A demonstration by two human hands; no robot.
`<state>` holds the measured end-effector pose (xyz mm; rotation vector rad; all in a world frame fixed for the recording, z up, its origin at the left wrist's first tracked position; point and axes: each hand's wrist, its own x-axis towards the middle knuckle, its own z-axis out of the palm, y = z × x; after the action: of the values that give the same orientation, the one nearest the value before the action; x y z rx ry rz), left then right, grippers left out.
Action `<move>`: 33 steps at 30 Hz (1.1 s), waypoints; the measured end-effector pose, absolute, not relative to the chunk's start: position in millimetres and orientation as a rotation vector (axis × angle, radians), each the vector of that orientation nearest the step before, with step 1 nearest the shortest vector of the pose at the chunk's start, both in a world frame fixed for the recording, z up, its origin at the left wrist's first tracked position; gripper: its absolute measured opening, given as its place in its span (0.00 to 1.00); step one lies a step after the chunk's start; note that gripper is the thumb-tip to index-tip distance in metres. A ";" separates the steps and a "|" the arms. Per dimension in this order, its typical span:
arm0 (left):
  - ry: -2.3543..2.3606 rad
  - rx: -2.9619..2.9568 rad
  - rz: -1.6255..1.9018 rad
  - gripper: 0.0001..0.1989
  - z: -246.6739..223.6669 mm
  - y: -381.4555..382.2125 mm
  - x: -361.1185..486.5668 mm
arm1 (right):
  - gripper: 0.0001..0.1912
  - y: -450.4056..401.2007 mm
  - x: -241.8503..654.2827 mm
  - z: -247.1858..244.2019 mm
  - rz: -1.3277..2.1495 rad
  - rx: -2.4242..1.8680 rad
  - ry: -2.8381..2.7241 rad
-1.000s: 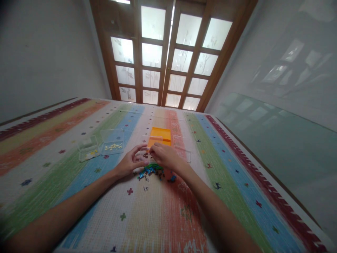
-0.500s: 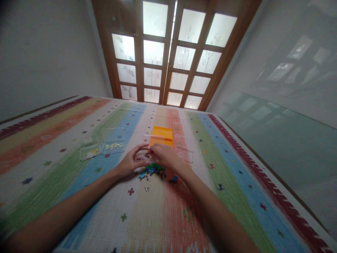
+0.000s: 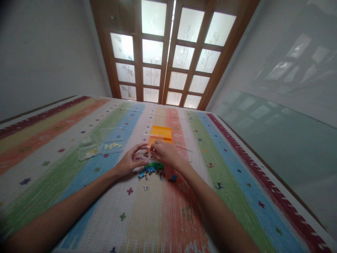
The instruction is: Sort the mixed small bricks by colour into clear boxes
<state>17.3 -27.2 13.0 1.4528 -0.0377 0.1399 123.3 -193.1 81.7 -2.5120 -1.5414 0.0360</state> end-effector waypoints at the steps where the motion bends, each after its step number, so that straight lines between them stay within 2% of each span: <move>1: -0.043 1.452 0.143 0.36 13.5 -27.5 17.0 | 0.08 -192.4 122.9 80.8 0.040 -2.518 -1.557; 11: -0.029 1.455 0.140 0.36 12.7 -27.4 17.6 | 0.12 -194.4 123.3 82.7 0.049 -2.592 -1.546; 22: -0.047 1.464 0.149 0.36 12.2 -27.1 17.6 | 0.10 -195.9 125.7 78.2 0.056 -2.626 -1.580; 33: -0.024 1.472 0.146 0.36 12.2 -27.5 16.9 | 0.09 -222.4 128.1 93.5 0.042 -2.357 -1.583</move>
<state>16.9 -27.5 12.2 1.4716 -0.0238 0.1456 128.1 -222.4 93.5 -2.3569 -1.5834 0.0424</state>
